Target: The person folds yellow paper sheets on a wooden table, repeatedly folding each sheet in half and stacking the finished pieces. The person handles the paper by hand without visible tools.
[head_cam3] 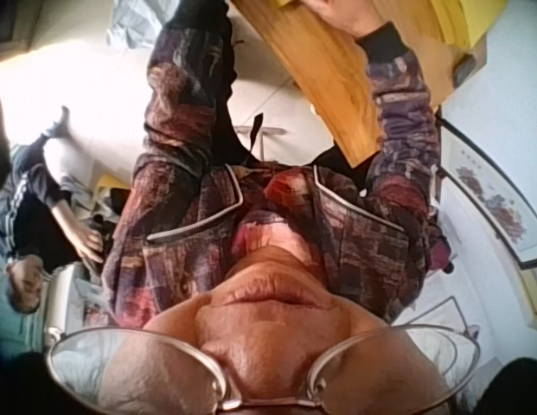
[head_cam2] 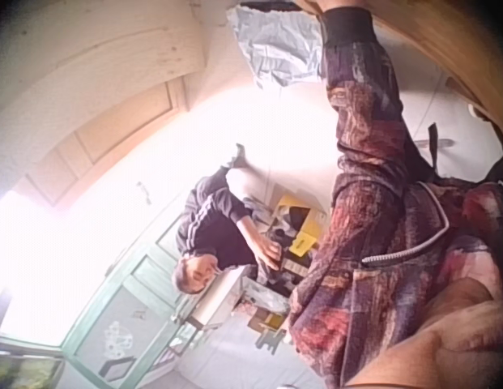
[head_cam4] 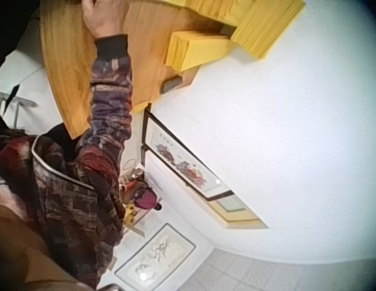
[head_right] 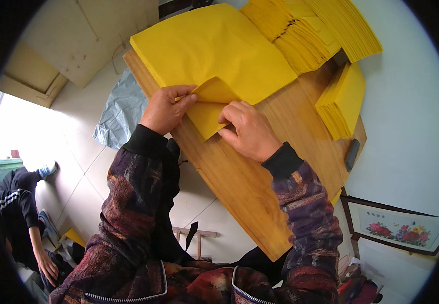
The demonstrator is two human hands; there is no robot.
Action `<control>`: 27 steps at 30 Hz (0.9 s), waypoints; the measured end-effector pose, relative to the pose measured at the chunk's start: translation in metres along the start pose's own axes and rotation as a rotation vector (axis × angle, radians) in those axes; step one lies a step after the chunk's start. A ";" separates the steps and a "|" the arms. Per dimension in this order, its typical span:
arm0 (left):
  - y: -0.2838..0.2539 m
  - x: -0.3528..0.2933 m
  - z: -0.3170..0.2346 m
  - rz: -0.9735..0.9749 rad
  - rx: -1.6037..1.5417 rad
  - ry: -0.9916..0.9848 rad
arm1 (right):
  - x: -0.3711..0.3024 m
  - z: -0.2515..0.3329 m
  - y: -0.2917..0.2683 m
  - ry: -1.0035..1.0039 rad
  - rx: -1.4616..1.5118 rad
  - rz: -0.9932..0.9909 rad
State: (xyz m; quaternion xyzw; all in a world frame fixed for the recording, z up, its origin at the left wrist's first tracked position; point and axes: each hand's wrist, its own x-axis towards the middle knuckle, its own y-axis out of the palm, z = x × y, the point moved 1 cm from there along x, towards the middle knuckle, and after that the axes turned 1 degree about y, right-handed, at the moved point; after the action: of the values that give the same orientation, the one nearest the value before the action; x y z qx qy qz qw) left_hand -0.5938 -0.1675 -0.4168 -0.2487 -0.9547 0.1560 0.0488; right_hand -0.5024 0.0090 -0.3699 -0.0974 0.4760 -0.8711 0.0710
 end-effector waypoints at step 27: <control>-0.002 -0.002 0.006 0.025 -0.085 -0.135 | -0.298 -0.240 -0.124 1.199 -0.852 -0.563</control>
State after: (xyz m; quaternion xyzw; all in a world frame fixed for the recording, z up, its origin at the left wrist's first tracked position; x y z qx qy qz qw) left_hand -0.5941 -0.1715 -0.4223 -0.2511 -0.9585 0.1321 -0.0282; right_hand -0.2738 0.3353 -0.4227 0.2533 0.6833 -0.5029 -0.4647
